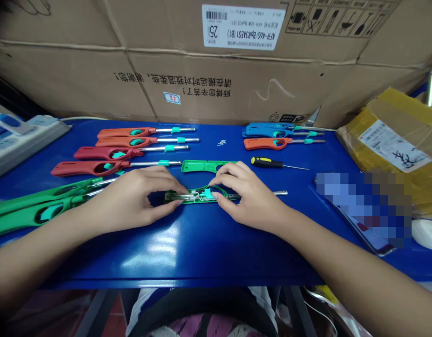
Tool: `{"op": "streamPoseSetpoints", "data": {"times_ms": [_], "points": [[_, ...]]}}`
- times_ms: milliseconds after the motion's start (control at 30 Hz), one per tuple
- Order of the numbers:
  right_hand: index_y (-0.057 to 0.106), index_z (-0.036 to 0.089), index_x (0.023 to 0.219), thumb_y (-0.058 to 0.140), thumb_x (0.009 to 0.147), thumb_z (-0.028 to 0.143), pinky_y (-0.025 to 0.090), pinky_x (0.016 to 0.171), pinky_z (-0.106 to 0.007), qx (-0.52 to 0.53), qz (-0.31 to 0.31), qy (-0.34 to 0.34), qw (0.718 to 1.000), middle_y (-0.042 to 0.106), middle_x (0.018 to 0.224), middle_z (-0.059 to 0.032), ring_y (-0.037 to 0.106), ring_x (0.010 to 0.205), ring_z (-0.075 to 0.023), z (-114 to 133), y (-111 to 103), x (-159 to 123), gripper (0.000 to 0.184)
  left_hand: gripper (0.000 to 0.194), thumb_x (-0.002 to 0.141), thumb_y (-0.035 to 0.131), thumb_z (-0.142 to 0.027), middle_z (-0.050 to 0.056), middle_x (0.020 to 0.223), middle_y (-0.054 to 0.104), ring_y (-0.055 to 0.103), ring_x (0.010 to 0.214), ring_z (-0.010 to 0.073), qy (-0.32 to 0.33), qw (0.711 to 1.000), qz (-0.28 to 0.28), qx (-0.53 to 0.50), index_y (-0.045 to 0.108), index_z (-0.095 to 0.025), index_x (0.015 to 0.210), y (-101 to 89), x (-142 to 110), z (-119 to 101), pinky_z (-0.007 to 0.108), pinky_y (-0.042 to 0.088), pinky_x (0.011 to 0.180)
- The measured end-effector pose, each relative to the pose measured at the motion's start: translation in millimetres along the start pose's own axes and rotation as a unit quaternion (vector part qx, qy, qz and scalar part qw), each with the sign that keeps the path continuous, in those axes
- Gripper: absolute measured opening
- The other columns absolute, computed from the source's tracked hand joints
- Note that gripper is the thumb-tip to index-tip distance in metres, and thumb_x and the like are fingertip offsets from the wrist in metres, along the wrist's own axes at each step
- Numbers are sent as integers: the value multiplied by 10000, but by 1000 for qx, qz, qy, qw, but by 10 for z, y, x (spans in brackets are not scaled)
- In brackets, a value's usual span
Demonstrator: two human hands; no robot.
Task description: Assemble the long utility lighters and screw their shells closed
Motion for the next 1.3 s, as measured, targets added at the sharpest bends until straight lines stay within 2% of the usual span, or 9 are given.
{"op": "streamPoseSetpoints", "data": {"times_ms": [233, 400, 633, 767, 933, 1300], "points": [[646, 275, 1305, 575, 972, 260, 418, 1095, -547, -35, 68, -45, 996, 571, 1379, -117, 482, 1307, -291, 85, 44, -40, 341, 180, 925, 643, -250, 55, 1002, 742, 682, 915, 201, 5, 1000, 6, 3, 764, -201, 1049, 34, -13, 15, 359, 554, 855], [614, 284, 1373, 559, 987, 268, 382, 1114, -590, -75, 110, -77, 988, 472, 1533, -119, 424, 1376, -313, 136, 75, -65, 390, 163, 922, 663, -257, 54, 986, 739, 687, 913, 204, 1, 1000, 11, 4, 761, -201, 1040, 57, -20, 40, 352, 554, 852], [588, 277, 1406, 535, 1003, 272, 370, 1133, -580, -80, 108, -72, 988, 453, 1555, -109, 409, 1390, -299, 121, 78, -75, 406, 143, 923, 662, -236, 47, 950, 754, 702, 855, 181, -6, 999, -12, -29, 768, -190, 1008, 3, -2, 8, 325, 560, 813], [569, 300, 1422, 549, 994, 273, 374, 1125, -604, -75, 111, -64, 989, 464, 1550, -103, 419, 1385, -308, 116, 73, -69, 430, 162, 932, 652, -245, 50, 938, 770, 709, 856, 186, -4, 999, -2, -36, 779, -194, 1020, -29, 6, -25, 335, 564, 830], [590, 288, 1408, 565, 979, 242, 395, 1106, -588, -70, 105, -82, 989, 480, 1534, -121, 438, 1365, -309, 132, 78, -69, 433, 163, 919, 668, -243, 51, 952, 763, 700, 890, 200, -8, 1000, 29, -10, 789, -216, 1023, 1, -7, -15, 341, 561, 830], [595, 275, 1410, 543, 992, 243, 381, 1118, -586, -97, 129, -93, 982, 430, 1577, -130, 413, 1388, -321, 156, 114, -74, 422, 180, 954, 618, -258, 60, 919, 717, 679, 853, 199, 8, 998, 27, 61, 788, -213, 995, 46, -30, -34, 359, 551, 849]]}}
Point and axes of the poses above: each hand's wrist, its own x-axis towards the middle knuckle, its own y-axis out of the palm, z = x × y, the point moved 5 cm from there along x, towards the middle knuckle
